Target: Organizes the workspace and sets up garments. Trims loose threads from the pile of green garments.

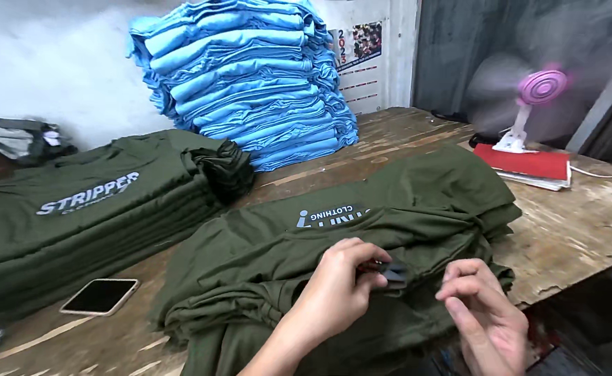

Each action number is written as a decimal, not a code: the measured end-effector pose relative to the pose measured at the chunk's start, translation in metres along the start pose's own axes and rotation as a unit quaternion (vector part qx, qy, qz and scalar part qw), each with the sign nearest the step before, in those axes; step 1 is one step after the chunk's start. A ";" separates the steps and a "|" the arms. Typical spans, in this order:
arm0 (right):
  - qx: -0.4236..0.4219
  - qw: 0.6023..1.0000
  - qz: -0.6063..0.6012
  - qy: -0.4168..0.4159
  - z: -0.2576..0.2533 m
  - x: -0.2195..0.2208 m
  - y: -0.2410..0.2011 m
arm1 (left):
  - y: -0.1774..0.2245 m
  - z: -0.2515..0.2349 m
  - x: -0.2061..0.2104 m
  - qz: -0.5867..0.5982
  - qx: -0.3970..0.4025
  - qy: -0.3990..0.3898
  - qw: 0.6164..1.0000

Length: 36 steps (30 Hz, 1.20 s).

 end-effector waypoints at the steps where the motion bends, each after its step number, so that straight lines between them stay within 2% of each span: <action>1: 0.003 1.000 0.023 -0.002 0.000 -0.001 0.002 | 0.004 0.003 -0.002 0.037 0.036 -0.032 0.998; 4: -0.002 0.994 0.103 -0.019 0.001 0.000 0.008 | 0.015 0.012 -0.009 0.118 0.171 -0.145 0.967; 7: 0.009 0.985 0.174 0.012 -0.002 0.010 0.007 | 0.021 0.018 -0.015 0.139 0.214 -0.200 0.946; 10: 0.021 0.957 0.288 0.007 -0.007 0.025 -0.001 | 0.014 0.017 -0.018 0.102 0.167 -0.141 0.970; 12: -0.016 0.942 0.335 0.009 -0.006 0.033 -0.003 | 0.005 0.016 -0.018 0.062 0.120 -0.073 0.988; 14: -0.016 0.966 0.256 0.038 -0.002 0.030 -0.006 | -0.005 0.017 -0.017 0.021 0.077 -0.018 0.997; 17: 0.072 0.997 0.025 0.006 0.004 0.014 -0.001 | -0.020 0.020 -0.018 -0.010 0.036 0.028 0.999; 20: 0.106 0.978 -0.119 -0.130 0.008 -0.003 -0.004 | -0.025 0.022 -0.021 -0.008 0.030 0.035 0.999; 22: 0.091 0.956 -0.163 -0.228 0.008 -0.010 -0.011 | -0.023 0.020 -0.021 -0.013 0.035 0.040 0.998; 24: 0.056 0.934 -0.218 -0.277 0.008 -0.016 -0.013 | -0.019 0.017 -0.019 -0.030 0.051 0.052 0.997; 26: 0.038 0.945 -0.219 -0.239 0.006 -0.020 -0.015 | -0.015 0.012 -0.017 -0.055 0.070 0.076 0.993; 28: 0.021 0.982 -0.093 -0.161 0.004 -0.023 -0.014 | -0.011 0.008 -0.013 -0.080 0.080 0.100 0.989; 30: -0.020 0.993 0.060 -0.096 0.003 -0.019 -0.007 | -0.007 0.003 -0.009 -0.093 0.087 0.110 0.986; 33: -0.097 0.971 0.218 -0.031 0.006 -0.005 0.005 | -0.002 -0.001 -0.005 -0.105 0.110 0.106 0.983; 36: -0.168 0.949 0.263 0.036 0.016 -0.001 0.009 | 0.006 -0.001 -0.005 -0.143 0.175 0.095 0.969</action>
Point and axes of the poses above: each hand's wrist, its own z-axis away from the middle knuckle, its own x-axis out of the palm, y = z × x, the point moved 2 cm from there along -z, towards the middle knuckle, and after that the axes turned 2 degrees about y, right-handed, at the moved point
